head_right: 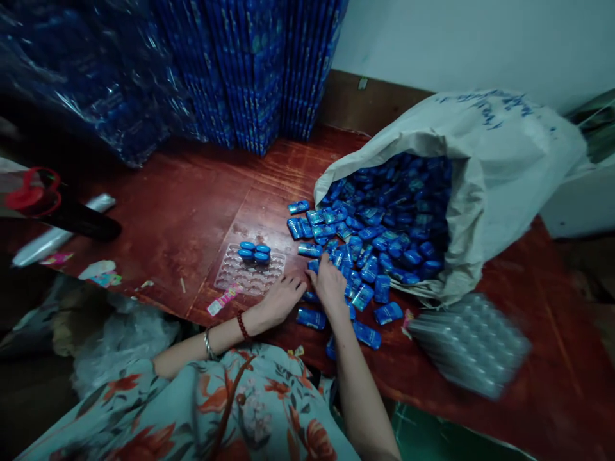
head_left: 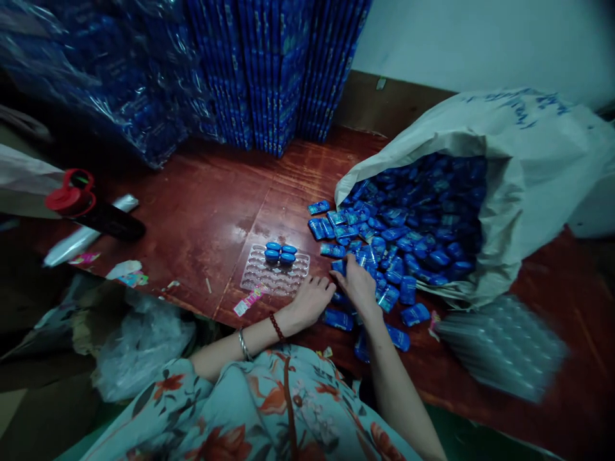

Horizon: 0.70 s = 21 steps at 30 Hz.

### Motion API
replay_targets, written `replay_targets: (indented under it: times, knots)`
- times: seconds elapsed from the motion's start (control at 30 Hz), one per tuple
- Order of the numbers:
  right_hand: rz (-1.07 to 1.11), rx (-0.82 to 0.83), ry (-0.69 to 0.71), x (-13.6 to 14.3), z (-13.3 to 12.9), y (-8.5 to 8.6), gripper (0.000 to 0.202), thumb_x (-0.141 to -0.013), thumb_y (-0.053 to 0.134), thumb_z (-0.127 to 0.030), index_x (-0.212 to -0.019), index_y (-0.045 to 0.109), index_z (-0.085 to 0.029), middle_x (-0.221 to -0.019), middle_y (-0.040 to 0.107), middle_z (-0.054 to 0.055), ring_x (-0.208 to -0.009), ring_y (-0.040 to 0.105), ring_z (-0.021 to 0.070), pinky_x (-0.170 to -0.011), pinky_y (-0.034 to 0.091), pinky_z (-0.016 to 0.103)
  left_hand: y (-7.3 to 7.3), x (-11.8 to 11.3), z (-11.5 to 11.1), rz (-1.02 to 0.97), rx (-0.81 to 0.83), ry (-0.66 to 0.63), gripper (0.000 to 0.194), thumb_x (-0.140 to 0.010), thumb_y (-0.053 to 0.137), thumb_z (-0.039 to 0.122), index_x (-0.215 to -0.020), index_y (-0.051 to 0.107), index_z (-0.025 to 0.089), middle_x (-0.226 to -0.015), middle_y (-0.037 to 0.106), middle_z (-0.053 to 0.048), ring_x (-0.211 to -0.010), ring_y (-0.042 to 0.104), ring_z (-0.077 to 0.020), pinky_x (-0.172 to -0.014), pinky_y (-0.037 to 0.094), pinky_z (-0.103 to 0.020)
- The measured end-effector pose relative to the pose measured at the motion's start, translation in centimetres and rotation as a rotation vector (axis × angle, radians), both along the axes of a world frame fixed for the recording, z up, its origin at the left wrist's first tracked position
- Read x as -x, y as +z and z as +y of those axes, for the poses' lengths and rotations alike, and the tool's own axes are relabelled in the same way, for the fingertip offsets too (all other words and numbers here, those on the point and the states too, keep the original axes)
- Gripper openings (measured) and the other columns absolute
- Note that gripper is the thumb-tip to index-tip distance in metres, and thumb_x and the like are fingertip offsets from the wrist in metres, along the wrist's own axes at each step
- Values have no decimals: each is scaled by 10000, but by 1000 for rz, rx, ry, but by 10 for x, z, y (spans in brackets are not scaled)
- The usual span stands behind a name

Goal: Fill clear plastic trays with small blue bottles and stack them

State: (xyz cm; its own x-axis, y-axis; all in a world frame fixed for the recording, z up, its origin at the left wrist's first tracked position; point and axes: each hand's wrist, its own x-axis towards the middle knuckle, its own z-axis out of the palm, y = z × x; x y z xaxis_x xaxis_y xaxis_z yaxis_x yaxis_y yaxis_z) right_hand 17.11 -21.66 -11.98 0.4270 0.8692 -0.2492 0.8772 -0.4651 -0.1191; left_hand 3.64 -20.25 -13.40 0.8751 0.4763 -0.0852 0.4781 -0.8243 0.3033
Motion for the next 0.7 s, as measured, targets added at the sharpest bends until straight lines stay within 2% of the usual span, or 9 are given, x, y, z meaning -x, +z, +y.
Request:
replay_targets:
  times: [0.1,0.2,0.3,0.37,0.4,0.47,0.57,0.7]
  knots:
    - [105,-173,57,-7,-14,-7,333,-861,508,-377,-1094,446,-147,-966,623,142,-932,592,282,-747,429,354,7,38,3,-140,168,29,167,-886,423,101,-1014,517,153,-1029,566,-86,-903,552,-187,-800,461,-310]
    - [379,-372,8,-9,-29,-16,398,-848,493,-439,-1125,422,-163,-909,608,95,-832,597,245,-733,455,362,10,84,15,-402,283,216,165,-908,421,134,-1036,518,171,-1015,555,-68,-894,552,-160,-793,469,-276]
    - [698,-423,-77,-3,-34,-18,483,-804,521,-520,-1140,396,-196,-821,577,17,-662,583,184,-610,475,318,7,122,34,-600,213,462,155,-898,474,179,-1041,532,189,-946,560,-44,-876,555,-159,-788,473,-282]
    - [805,-418,-49,3,-30,-15,469,-772,563,-517,-1094,422,-208,-829,577,2,-637,572,162,-581,468,295,2,137,45,-643,120,570,138,-889,501,208,-1018,545,187,-902,563,-34,-840,557,-158,-754,479,-275]
    - [819,-424,-14,8,-27,-12,436,-764,581,-500,-1058,447,-208,-846,585,5,-652,572,157,-593,466,289,-1,140,50,-645,78,584,142,-888,502,210,-1021,547,183,-896,565,-35,-829,558,-157,-743,481,-272]
    - [795,-444,68,17,-18,-7,346,-770,595,-447,-995,496,-203,-850,601,11,-682,571,155,-628,462,282,-7,143,57,-605,9,523,179,-898,468,185,-1061,542,173,-919,570,-49,-843,559,-160,-746,482,-271]
    - [723,-487,151,35,-5,-4,261,-817,566,-366,-1013,536,-197,-847,621,19,-678,570,155,-653,468,287,-13,142,61,-464,-108,344,259,-909,397,128,-1129,528,162,-985,570,-87,-887,549,-180,-752,481,-290]
    - [651,-667,277,57,2,-22,240,-879,494,-266,-1106,537,-201,-1006,628,67,-889,599,190,-806,487,338,-8,142,63,-286,-238,203,294,-911,374,114,-1168,514,150,-1003,571,-115,-878,528,-207,-732,486,-326]
